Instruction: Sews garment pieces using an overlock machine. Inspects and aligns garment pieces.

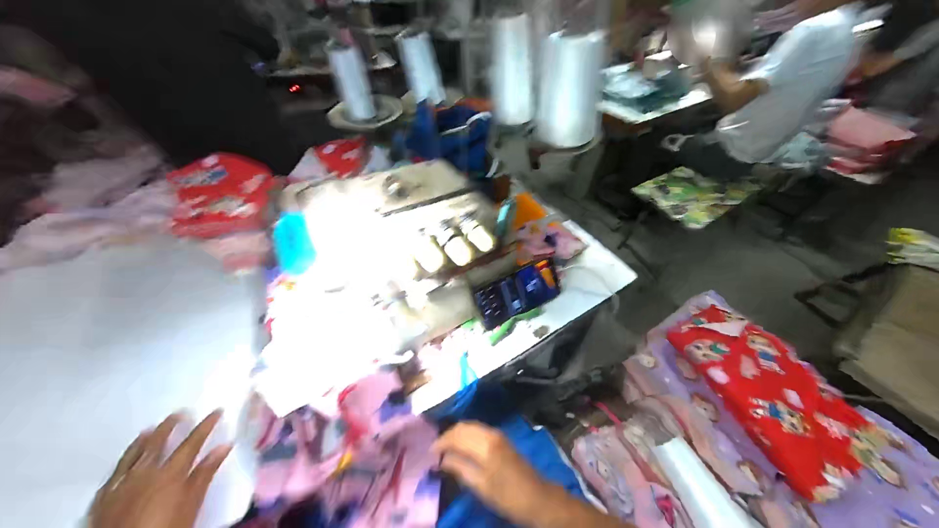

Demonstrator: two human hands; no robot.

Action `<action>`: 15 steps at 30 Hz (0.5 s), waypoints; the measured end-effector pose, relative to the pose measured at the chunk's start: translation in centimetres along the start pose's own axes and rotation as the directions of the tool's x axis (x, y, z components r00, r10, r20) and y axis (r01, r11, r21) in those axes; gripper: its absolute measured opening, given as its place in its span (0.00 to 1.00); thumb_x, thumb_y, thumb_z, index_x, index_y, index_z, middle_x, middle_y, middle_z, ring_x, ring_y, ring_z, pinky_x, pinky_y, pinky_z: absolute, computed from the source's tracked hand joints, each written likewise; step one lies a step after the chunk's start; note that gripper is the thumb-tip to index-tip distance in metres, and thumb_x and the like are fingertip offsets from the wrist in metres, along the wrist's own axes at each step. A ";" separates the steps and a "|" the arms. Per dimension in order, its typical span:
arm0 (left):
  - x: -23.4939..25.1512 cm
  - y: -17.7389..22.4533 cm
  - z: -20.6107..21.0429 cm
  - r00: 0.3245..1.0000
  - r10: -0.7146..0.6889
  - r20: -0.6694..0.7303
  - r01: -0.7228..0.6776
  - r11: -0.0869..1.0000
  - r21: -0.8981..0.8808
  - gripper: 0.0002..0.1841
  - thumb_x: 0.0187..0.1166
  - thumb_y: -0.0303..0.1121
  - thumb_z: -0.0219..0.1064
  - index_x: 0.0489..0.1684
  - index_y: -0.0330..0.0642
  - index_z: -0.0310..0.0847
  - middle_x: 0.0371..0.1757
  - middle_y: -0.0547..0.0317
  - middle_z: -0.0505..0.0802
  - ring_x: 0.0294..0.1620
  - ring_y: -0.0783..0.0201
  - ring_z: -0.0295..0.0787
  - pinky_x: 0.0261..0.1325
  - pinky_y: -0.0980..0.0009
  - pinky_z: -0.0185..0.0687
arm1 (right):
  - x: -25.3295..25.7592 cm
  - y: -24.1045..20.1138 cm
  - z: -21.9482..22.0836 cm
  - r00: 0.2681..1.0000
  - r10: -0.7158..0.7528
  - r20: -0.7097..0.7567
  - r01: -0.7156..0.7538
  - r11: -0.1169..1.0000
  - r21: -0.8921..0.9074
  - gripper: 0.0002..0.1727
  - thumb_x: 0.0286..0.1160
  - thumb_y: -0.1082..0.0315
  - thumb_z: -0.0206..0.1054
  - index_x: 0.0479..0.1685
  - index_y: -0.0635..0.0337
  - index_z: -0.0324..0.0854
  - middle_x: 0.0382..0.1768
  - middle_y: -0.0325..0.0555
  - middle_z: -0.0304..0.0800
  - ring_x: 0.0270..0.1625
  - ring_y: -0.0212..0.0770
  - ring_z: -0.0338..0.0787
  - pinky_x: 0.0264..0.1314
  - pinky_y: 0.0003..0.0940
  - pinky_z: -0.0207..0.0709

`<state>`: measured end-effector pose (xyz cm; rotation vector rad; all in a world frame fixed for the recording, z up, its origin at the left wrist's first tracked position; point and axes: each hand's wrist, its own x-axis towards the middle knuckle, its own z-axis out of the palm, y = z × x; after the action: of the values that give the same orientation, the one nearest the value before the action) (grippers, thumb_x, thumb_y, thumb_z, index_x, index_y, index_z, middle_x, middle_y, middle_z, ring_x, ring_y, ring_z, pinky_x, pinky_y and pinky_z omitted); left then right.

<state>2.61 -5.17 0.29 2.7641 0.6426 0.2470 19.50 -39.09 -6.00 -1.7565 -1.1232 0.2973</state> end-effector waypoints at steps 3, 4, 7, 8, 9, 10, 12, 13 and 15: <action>-0.2 4.0 -0.8 0.971 -0.036 -0.235 0.022 0.998 -0.062 0.23 0.88 0.34 0.54 0.74 0.26 0.77 0.78 0.21 0.76 0.82 0.22 0.65 0.80 0.27 0.57 | 4.4 -1.2 -2.7 0.981 0.006 -0.193 0.011 0.996 0.086 0.12 0.81 0.72 0.63 0.51 0.66 0.91 0.51 0.50 0.94 0.56 0.35 0.92 0.65 0.29 0.84; -0.1 6.1 -1.1 0.951 -0.042 -0.306 0.011 0.995 -0.103 0.22 0.89 0.34 0.53 0.71 0.25 0.79 0.75 0.26 0.80 0.80 0.28 0.71 0.80 0.33 0.62 | 5.4 -1.2 -2.9 0.977 0.046 -0.209 -0.017 0.991 0.136 0.13 0.82 0.71 0.63 0.53 0.67 0.91 0.52 0.50 0.94 0.56 0.34 0.92 0.64 0.29 0.84; 0.0 10.7 -0.6 0.873 0.009 -0.487 -0.112 0.977 -0.183 0.18 0.87 0.33 0.59 0.60 0.26 0.84 0.63 0.34 0.88 0.68 0.45 0.85 0.73 0.51 0.76 | 7.9 -0.9 -2.0 0.973 0.172 -0.156 -0.094 0.907 0.411 0.15 0.85 0.71 0.60 0.59 0.72 0.86 0.55 0.53 0.92 0.57 0.35 0.92 0.65 0.31 0.86; 0.0 11.7 -0.1 0.858 0.028 -0.513 -0.149 0.969 -0.197 0.17 0.86 0.33 0.61 0.58 0.26 0.84 0.61 0.36 0.89 0.66 0.47 0.85 0.72 0.54 0.78 | 8.5 -1.1 -1.6 0.969 0.228 -0.095 -0.146 0.840 0.522 0.16 0.86 0.71 0.59 0.61 0.74 0.83 0.55 0.53 0.92 0.57 0.35 0.93 0.65 0.31 0.86; 0.0 12.4 0.4 0.845 0.045 -0.532 -0.181 0.961 -0.207 0.16 0.84 0.34 0.64 0.57 0.27 0.84 0.60 0.37 0.88 0.66 0.49 0.85 0.72 0.55 0.78 | 8.9 -1.7 -1.3 0.958 0.285 -0.041 -0.202 0.764 0.612 0.16 0.87 0.71 0.59 0.63 0.74 0.81 0.53 0.51 0.92 0.54 0.34 0.93 0.63 0.30 0.87; 0.2 12.9 0.8 0.831 0.057 -0.554 -0.210 0.953 -0.217 0.16 0.82 0.34 0.67 0.56 0.27 0.83 0.60 0.37 0.88 0.66 0.49 0.84 0.72 0.56 0.78 | 9.3 -2.3 -1.0 0.944 0.329 -0.012 -0.236 0.702 0.672 0.15 0.87 0.71 0.59 0.64 0.73 0.80 0.50 0.49 0.91 0.51 0.33 0.92 0.60 0.30 0.87; 0.8 13.5 1.6 0.807 0.060 -0.587 -0.242 0.941 -0.237 0.18 0.78 0.34 0.72 0.59 0.30 0.82 0.63 0.39 0.86 0.69 0.50 0.81 0.74 0.58 0.76 | 9.4 -3.3 -0.6 0.939 0.344 -0.027 -0.216 0.646 0.732 0.15 0.84 0.74 0.62 0.65 0.69 0.79 0.49 0.45 0.91 0.49 0.32 0.92 0.56 0.29 0.87; 1.1 13.7 1.9 0.801 0.064 -0.596 -0.248 0.940 -0.232 0.19 0.77 0.34 0.73 0.60 0.31 0.82 0.65 0.40 0.84 0.71 0.51 0.79 0.75 0.58 0.75 | 9.3 -3.5 -0.5 0.946 0.320 -0.047 -0.180 0.643 0.744 0.16 0.82 0.75 0.64 0.66 0.68 0.78 0.50 0.45 0.91 0.50 0.32 0.92 0.57 0.29 0.87; 1.6 13.7 2.3 0.799 0.079 -0.596 -0.242 0.950 -0.199 0.18 0.75 0.32 0.74 0.60 0.34 0.83 0.68 0.41 0.82 0.73 0.50 0.77 0.76 0.58 0.73 | 9.2 -3.7 -0.3 0.960 0.270 -0.078 -0.133 0.681 0.720 0.17 0.78 0.77 0.67 0.65 0.66 0.80 0.46 0.41 0.92 0.47 0.29 0.91 0.54 0.25 0.86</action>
<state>10.13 -16.74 2.69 2.4586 0.4510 1.1686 22.63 -31.70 -0.23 -1.1625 -0.5485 0.6102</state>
